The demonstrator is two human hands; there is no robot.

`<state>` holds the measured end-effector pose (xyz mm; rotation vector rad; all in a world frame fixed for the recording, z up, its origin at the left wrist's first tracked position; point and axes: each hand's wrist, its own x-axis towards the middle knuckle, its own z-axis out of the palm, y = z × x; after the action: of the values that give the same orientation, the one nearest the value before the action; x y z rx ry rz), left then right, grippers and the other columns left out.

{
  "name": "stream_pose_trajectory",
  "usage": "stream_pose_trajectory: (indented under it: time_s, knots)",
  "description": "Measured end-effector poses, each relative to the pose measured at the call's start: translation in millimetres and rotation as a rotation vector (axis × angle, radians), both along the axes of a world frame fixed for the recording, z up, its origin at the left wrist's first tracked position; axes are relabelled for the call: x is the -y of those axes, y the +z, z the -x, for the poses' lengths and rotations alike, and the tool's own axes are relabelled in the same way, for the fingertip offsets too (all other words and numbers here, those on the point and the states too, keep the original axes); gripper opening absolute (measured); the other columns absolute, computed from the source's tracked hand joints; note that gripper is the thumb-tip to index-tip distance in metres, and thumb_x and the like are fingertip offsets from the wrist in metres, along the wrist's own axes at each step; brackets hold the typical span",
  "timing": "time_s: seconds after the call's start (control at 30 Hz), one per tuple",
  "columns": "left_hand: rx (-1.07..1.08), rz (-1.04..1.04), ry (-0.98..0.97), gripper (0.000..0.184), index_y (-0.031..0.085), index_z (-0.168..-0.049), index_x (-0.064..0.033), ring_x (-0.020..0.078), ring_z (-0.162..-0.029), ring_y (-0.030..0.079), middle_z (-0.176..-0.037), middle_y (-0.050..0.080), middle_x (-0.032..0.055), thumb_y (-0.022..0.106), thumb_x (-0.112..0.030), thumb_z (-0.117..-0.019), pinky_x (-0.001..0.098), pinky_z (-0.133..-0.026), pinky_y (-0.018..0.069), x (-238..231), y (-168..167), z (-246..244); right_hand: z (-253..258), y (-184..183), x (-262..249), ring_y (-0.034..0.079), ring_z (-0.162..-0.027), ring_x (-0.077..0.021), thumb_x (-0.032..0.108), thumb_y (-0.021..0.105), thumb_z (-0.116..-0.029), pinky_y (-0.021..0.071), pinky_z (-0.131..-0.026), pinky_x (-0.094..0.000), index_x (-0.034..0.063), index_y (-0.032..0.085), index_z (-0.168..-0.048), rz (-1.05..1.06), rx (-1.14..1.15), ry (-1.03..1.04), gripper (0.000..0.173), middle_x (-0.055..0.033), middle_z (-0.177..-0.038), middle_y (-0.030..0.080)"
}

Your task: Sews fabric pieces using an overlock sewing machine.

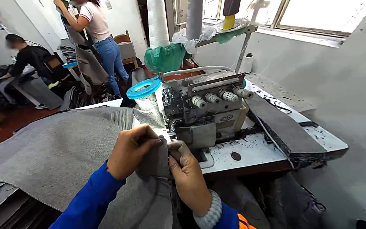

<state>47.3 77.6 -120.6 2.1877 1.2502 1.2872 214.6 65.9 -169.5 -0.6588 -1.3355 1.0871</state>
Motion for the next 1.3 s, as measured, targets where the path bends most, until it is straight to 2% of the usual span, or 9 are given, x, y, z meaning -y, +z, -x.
stream_pose_trajectory:
  time_s: [0.17, 0.27, 0.37, 0.6, 0.67, 0.87, 1.03, 1.23, 1.3]
  knots:
    - [0.115, 0.143, -0.011, 0.015, 0.070, -0.092, -0.0066, 0.0029, -0.066, 0.066, -0.078, 0.072, -0.0021, 0.076, 0.003, -0.0824, 0.0180, -0.061, 0.0562, 8, 14, 2, 5, 5, 7, 0.063, -0.078, 0.0041, -0.001, 0.057, -0.0956, 0.0539, -0.073, -0.0149, 0.0002, 0.055, -0.099, 0.061, -0.125, -0.022, 0.004, 0.0048, -0.084, 0.065]
    - [0.105, 0.140, -0.036, 0.021, 0.066, -0.099, -0.0047, 0.0054, -0.067, 0.068, -0.080, 0.073, 0.0004, 0.075, 0.007, -0.0831, 0.0204, -0.063, 0.0586, 14, 28, 0, -3, 2, 16, 0.065, -0.078, 0.0011, 0.025, 0.065, -0.0966, 0.0551, -0.071, -0.0196, -0.0045, 0.070, -0.101, -0.078, 0.127, 0.040, 0.030, -0.0009, -0.084, 0.071]
    - [-0.114, -0.005, -0.013, 0.026, 0.064, -0.109, -0.0043, 0.0035, -0.074, 0.071, -0.087, 0.075, -0.0010, 0.073, 0.004, -0.0863, 0.0202, -0.070, 0.0602, 13, 41, -7, 2, -8, 40, 0.070, -0.072, -0.0107, 0.017, 0.071, -0.0848, 0.0576, -0.065, -0.0331, -0.0013, 0.072, -0.089, -0.032, 0.346, 0.139, 0.019, -0.0077, -0.076, 0.071]
    - [-0.437, -0.346, 0.293, 0.009, 0.079, -0.093, -0.0139, 0.0291, -0.109, 0.066, -0.103, 0.075, 0.0047, 0.075, -0.021, -0.0885, 0.0515, -0.097, 0.0490, -19, -38, -12, -7, -50, 40, 0.062, -0.073, 0.0006, 0.013, 0.054, -0.1019, 0.0534, -0.073, -0.0233, 0.0003, 0.069, -0.092, 0.383, 0.197, 0.437, 0.022, 0.0019, -0.075, 0.065]
    - [-0.538, -0.443, 0.397, 0.018, 0.079, -0.086, -0.0140, 0.0304, -0.101, 0.068, -0.095, 0.074, 0.0065, 0.068, -0.026, -0.0939, 0.0502, -0.091, 0.0501, -5, -47, -25, -16, -60, 43, 0.063, -0.075, 0.0006, 0.012, 0.056, -0.1016, 0.0535, -0.075, -0.0234, -0.0024, 0.070, -0.092, 0.340, 0.218, 0.423, 0.022, -0.0007, -0.077, 0.067]
    - [-0.738, -0.277, 0.486, 0.034, 0.077, -0.111, -0.0051, 0.0281, -0.105, 0.075, -0.106, 0.078, 0.0100, 0.057, -0.030, -0.1009, 0.0466, -0.098, 0.0566, 17, -43, -62, -33, -57, 26, 0.064, -0.077, 0.0011, 0.008, 0.054, -0.1005, 0.0538, -0.076, -0.0222, -0.0044, 0.070, -0.095, 0.199, 0.237, 0.378, 0.021, -0.0020, -0.078, 0.068]
    - [-0.630, -0.191, 0.372, 0.024, 0.072, -0.104, -0.0015, 0.0260, -0.102, 0.074, -0.097, 0.076, 0.0098, 0.059, -0.021, -0.0983, 0.0463, -0.100, 0.0561, 8, -30, -54, -39, -35, 7, 0.066, -0.080, 0.0061, 0.017, 0.044, -0.1080, 0.0574, -0.077, -0.0186, 0.0042, 0.067, -0.098, 0.172, 0.081, 0.387, 0.028, 0.0091, -0.082, 0.069]
    - [-0.598, -0.330, 0.209, 0.026, 0.069, -0.110, -0.0016, 0.0289, -0.108, 0.073, -0.110, 0.076, 0.0148, 0.052, -0.020, -0.1041, 0.0443, -0.101, 0.0546, 38, -10, -66, -48, -31, -8, 0.063, -0.075, 0.0037, 0.015, 0.044, -0.1074, 0.0536, -0.073, -0.0186, -0.0042, 0.067, -0.092, 0.022, 0.182, 0.299, 0.034, 0.0012, -0.076, 0.066]
    - [-0.607, -0.340, 0.113, 0.037, 0.067, -0.113, -0.0014, 0.0291, -0.111, 0.072, -0.113, 0.075, 0.0162, 0.050, -0.034, -0.1065, 0.0431, -0.104, 0.0520, 44, -12, -62, -47, -32, -10, 0.059, -0.068, 0.0017, 0.020, 0.044, -0.1078, 0.0502, -0.066, -0.0188, -0.0022, 0.064, -0.084, -0.031, 0.238, 0.258, 0.038, 0.0006, -0.069, 0.061]
